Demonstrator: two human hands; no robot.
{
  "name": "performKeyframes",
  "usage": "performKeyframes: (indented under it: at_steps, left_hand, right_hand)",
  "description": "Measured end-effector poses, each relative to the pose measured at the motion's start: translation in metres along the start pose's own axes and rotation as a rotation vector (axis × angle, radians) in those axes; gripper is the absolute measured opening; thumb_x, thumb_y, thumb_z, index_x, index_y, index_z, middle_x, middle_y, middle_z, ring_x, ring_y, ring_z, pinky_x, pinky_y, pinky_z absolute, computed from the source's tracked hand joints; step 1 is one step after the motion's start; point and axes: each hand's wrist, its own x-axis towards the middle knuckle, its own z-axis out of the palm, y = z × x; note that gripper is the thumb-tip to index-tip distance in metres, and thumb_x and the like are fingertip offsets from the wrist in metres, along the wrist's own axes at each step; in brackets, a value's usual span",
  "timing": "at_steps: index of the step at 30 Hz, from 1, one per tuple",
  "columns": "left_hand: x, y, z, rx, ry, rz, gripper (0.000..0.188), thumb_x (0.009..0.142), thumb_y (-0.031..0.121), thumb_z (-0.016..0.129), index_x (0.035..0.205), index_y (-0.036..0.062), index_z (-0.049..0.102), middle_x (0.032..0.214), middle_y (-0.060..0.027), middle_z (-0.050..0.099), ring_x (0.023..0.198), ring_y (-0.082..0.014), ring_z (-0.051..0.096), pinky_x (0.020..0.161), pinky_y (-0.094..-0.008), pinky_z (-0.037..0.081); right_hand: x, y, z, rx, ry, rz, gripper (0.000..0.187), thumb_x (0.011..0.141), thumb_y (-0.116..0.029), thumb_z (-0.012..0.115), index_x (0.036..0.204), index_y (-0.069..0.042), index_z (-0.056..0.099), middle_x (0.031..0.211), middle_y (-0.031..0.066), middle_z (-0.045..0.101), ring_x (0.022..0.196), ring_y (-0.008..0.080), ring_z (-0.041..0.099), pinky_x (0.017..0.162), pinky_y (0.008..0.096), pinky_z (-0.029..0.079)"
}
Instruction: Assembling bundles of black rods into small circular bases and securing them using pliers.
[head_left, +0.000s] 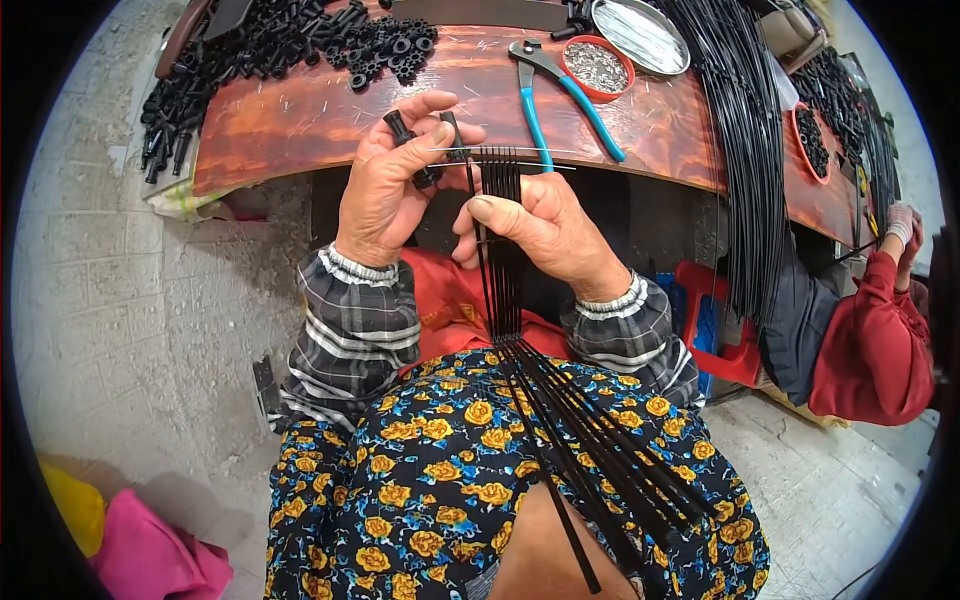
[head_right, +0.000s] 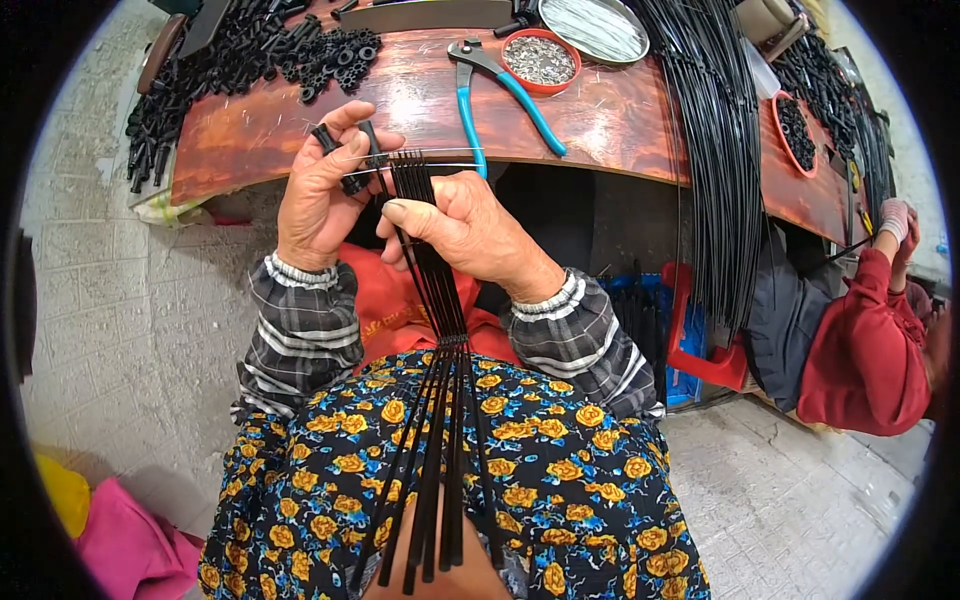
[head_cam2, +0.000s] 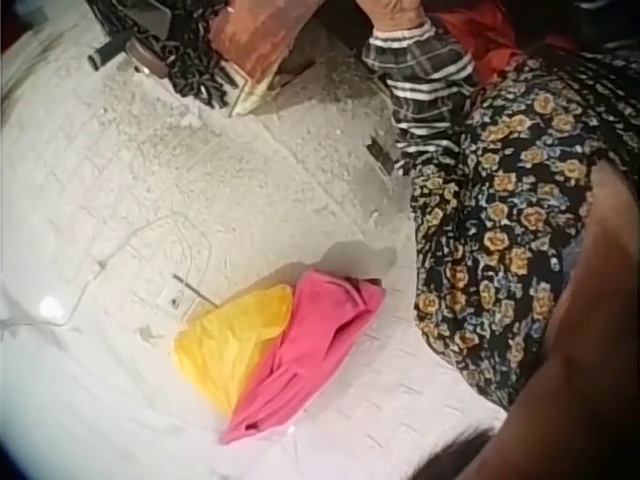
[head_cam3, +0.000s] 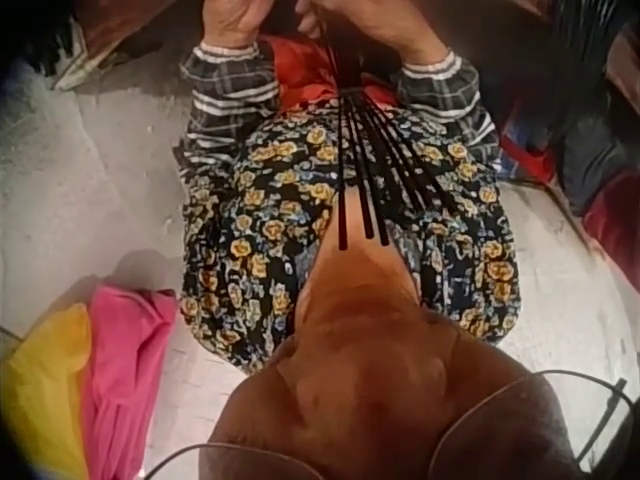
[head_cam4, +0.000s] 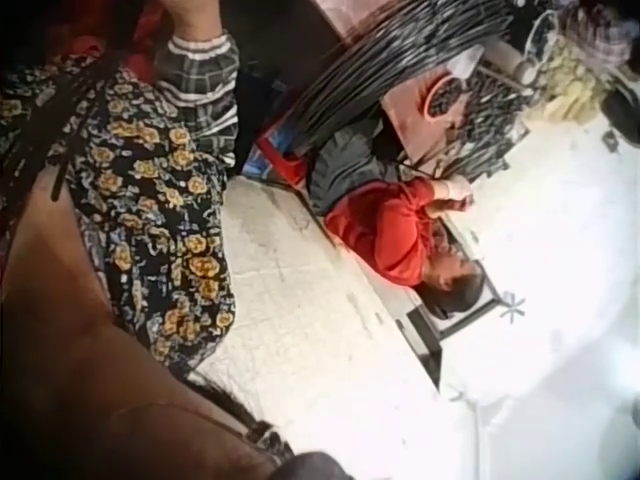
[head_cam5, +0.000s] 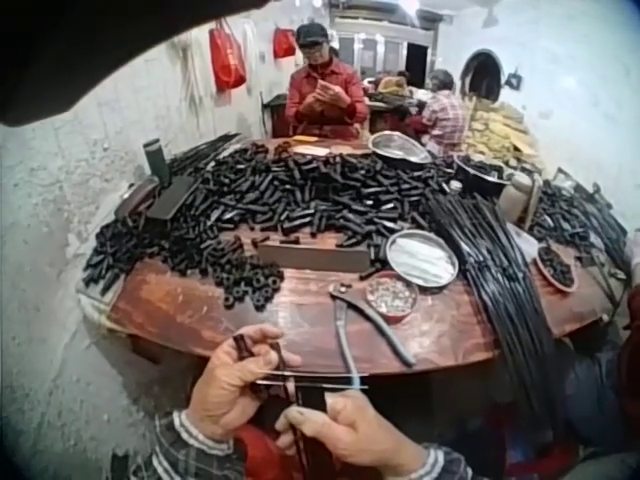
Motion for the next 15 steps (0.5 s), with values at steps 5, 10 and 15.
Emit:
performKeyframes:
  at_steps: [5, 10, 15]
  left_hand:
    - [0.0035, 0.0019, 0.0007, 0.007, 0.001, -0.012, 0.028, 0.089, 0.007, 0.061, 0.116, 0.0023, 0.056, 0.101, -0.0164, 0.066, 0.078, -0.0187, 0.066, 0.069, -0.0309, 0.057]
    - [0.0044, 0.0030, -0.0002, 0.027, -0.036, -0.006, 0.030, 0.091, 0.011, 0.060, 0.120, 0.0062, 0.053, 0.103, -0.0118, 0.065, 0.085, -0.0170, 0.065, 0.074, -0.0292, 0.053]
    - [0.0050, -0.0010, -0.0018, 0.051, -0.024, 0.026, 0.034, 0.089, 0.007, 0.062, 0.122, 0.0054, 0.053, 0.098, -0.0069, 0.062, 0.084, -0.0152, 0.063, 0.075, -0.0292, 0.053]
  right_hand:
    - [-0.0002, -0.0015, -0.0017, -0.013, 0.009, -0.010, 0.026, 0.096, -0.019, 0.055, 0.096, 0.005, 0.063, 0.081, 0.0094, 0.067, 0.071, 0.0169, 0.067, 0.065, 0.0291, 0.056]
    - [0.0009, 0.0001, -0.0033, -0.021, 0.015, -0.018, 0.026, 0.096, -0.020, 0.055, 0.096, 0.005, 0.063, 0.079, 0.0095, 0.067, 0.071, 0.0168, 0.067, 0.065, 0.0285, 0.056]
    - [0.0017, 0.0009, -0.0041, 0.004, 0.018, 0.004, 0.026, 0.096, -0.020, 0.055, 0.095, 0.005, 0.064, 0.079, 0.0097, 0.067, 0.071, 0.0173, 0.067, 0.065, 0.0288, 0.056]
